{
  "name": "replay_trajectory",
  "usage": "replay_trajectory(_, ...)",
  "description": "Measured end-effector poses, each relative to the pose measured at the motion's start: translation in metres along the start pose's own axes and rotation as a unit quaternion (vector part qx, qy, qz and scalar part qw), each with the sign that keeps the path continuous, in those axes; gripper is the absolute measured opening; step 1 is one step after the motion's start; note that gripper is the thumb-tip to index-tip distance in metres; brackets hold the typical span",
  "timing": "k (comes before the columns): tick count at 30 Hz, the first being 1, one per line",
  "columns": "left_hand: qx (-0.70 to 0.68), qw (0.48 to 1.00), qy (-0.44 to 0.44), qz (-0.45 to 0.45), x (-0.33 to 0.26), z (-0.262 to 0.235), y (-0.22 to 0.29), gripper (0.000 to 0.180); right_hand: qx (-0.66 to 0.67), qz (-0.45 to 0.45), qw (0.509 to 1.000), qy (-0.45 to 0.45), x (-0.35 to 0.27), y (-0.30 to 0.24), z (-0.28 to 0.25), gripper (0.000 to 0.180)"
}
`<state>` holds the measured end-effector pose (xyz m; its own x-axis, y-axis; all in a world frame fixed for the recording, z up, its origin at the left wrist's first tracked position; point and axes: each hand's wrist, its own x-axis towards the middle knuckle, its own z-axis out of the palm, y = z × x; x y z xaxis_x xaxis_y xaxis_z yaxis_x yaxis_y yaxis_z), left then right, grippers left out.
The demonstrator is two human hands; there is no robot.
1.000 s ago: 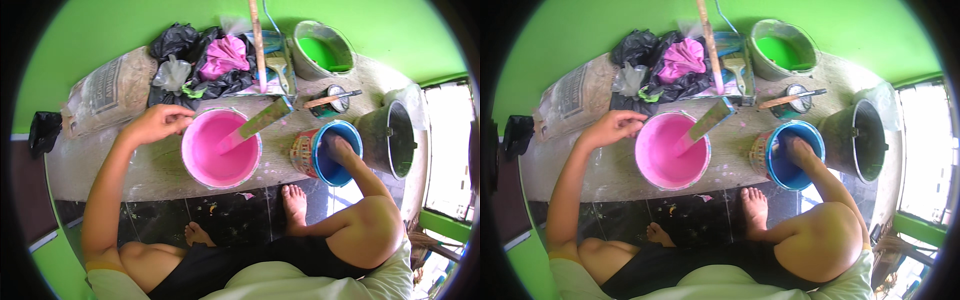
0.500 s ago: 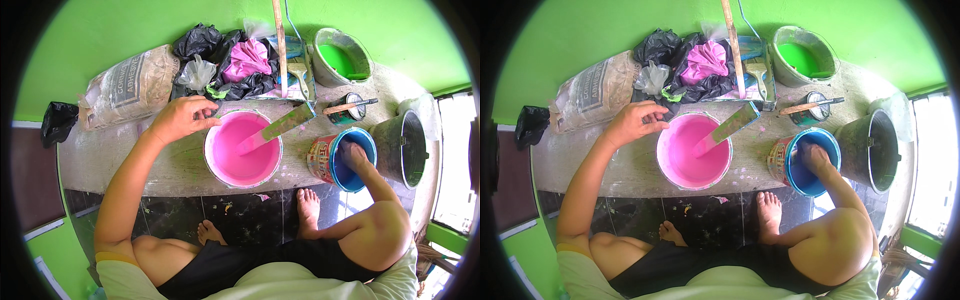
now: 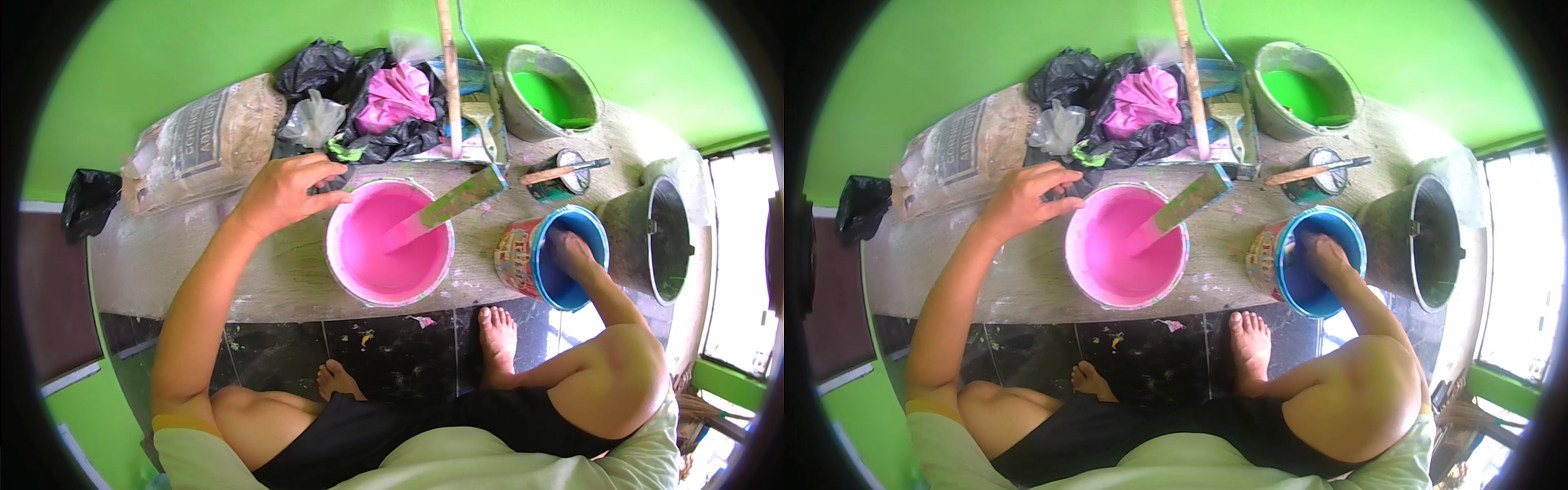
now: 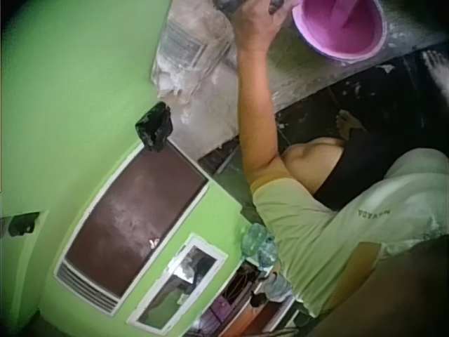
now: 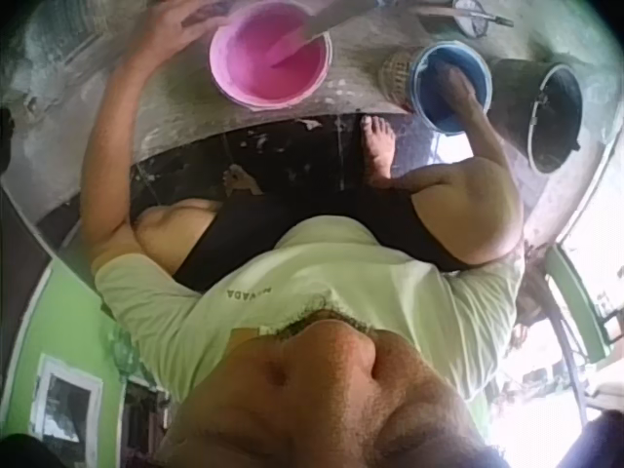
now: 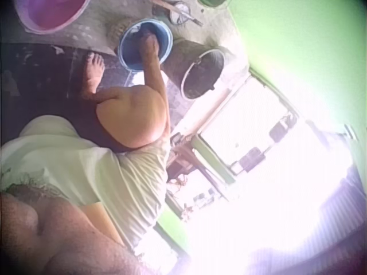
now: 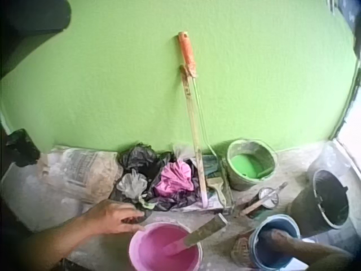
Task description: The person sits on the floor and stirs pink paint in a bucket using a flat stick. They repeatedly dip the stick into a blue bucket of water to rinse it, then continue stirring the pink paint. Finally, they stand up and carry the bucket into another room.
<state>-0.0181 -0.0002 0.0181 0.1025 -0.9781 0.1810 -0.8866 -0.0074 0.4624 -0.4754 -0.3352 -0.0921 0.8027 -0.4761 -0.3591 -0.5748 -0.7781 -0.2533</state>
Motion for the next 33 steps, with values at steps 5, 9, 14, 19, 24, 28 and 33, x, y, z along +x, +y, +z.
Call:
replay_trajectory(5,-0.026,0.999,-0.007,-0.036,-0.003,-0.002,-0.001,0.037,0.016,0.007,1.000,0.024,0.004,0.003,0.008,0.017)
replay_trajectory(9,-0.041,0.998,0.002,-0.051,-0.005,0.003,-0.008,0.037,0.016,0.013,1.000,0.017,-0.001,0.003,0.004,0.018)
replay_trajectory(14,-0.043,0.997,-0.006,-0.070,-0.009,0.002,-0.014,0.037,-0.060,-0.035,0.997,0.029,-0.006,0.002,0.006,0.021)
replay_trajectory(19,-0.048,0.995,-0.010,-0.086,-0.011,0.000,-0.017,0.036,-0.055,-0.098,0.988,0.107,-0.036,-0.014,-0.027,0.026)
replay_trajectory(24,-0.036,0.991,-0.048,-0.116,-0.016,-0.004,-0.023,0.031,-0.066,-0.147,0.976,0.148,-0.057,-0.036,-0.049,0.056)
replay_trajectory(28,-0.031,0.991,-0.051,-0.118,-0.016,-0.002,-0.026,0.031,-0.121,-0.138,0.973,0.137,-0.067,-0.033,-0.051,0.067)
replay_trajectory(33,-0.034,0.990,-0.044,-0.126,-0.016,-0.003,-0.023,0.031,-0.125,-0.094,0.981,0.116,-0.060,-0.034,-0.043,0.042)
